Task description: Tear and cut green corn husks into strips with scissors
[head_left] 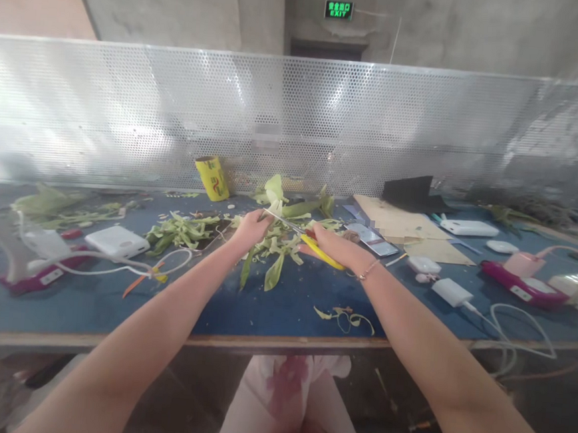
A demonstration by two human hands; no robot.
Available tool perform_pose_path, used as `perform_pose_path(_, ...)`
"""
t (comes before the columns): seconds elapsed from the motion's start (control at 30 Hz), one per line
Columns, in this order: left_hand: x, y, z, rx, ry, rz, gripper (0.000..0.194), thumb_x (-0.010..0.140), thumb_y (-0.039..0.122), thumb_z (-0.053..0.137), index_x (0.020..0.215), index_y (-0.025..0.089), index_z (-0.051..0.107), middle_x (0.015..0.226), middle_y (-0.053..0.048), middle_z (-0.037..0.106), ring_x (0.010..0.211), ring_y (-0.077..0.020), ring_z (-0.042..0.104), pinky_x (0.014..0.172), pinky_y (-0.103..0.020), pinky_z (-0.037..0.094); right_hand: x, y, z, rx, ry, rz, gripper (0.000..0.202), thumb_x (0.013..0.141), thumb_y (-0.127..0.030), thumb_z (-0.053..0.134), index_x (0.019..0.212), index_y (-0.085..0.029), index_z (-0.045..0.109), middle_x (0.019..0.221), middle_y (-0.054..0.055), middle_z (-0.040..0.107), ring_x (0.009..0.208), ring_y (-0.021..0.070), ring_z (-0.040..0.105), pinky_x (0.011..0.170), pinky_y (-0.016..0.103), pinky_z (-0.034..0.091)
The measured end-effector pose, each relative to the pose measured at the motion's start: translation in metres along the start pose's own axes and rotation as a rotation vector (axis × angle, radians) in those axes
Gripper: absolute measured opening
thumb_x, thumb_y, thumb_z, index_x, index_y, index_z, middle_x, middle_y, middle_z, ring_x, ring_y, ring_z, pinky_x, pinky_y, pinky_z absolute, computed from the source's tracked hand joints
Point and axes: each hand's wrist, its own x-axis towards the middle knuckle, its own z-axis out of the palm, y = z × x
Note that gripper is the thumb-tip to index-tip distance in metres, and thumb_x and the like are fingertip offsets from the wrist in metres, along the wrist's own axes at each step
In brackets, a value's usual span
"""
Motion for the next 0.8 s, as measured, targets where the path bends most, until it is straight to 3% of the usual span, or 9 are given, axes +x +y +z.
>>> perform_pose_path(0.2, -0.009, 0.007, 0.005, -0.034, -0.035, -0.009, 0.012, 0.077, 0.024, 0.058, 0.072, 0.016, 0.05, 0.049, 0.005, 0.046, 0.033, -0.002, 0.028, 0.036, -0.017, 0.018, 0.0, -0.002, -0.003, 0.004, -0.04, 0.033, 0.032, 0.082, -0.051, 0.051, 0.085, -0.021, 0.04, 0.084, 0.004, 0.06, 0.071, 0.0177, 0.056, 0.067, 0.03, 0.042)
perform_pose_path(0.5, -0.013, 0.013, 0.005, -0.116, -0.118, -0.041, 0.014, 0.079, 0.019, 0.056, 0.069, 0.015, 0.047, 0.051, 0.003, 0.049, 0.032, -0.0004, 0.026, 0.035, -0.017, 0.014, -0.001, -0.007, -0.006, -0.096, -0.014, -0.041, 0.04, 0.083, -0.059, 0.045, 0.087, -0.02, 0.042, 0.086, 0.006, 0.061, 0.077, 0.0186, 0.058, 0.069, 0.028, 0.04)
perform_pose_path(0.8, -0.011, 0.012, 0.004, -0.239, -0.146, -0.067, 0.005, 0.074, 0.013, 0.051, 0.069, 0.013, 0.05, 0.05, 0.002, 0.05, 0.031, -0.0014, 0.028, 0.032, -0.017, 0.013, -0.002, -0.012, -0.012, -0.271, 0.036, -0.02, 0.049, 0.083, -0.066, 0.037, 0.088, -0.02, 0.052, 0.087, 0.008, 0.065, 0.072, 0.0196, 0.06, 0.056, 0.024, 0.033)
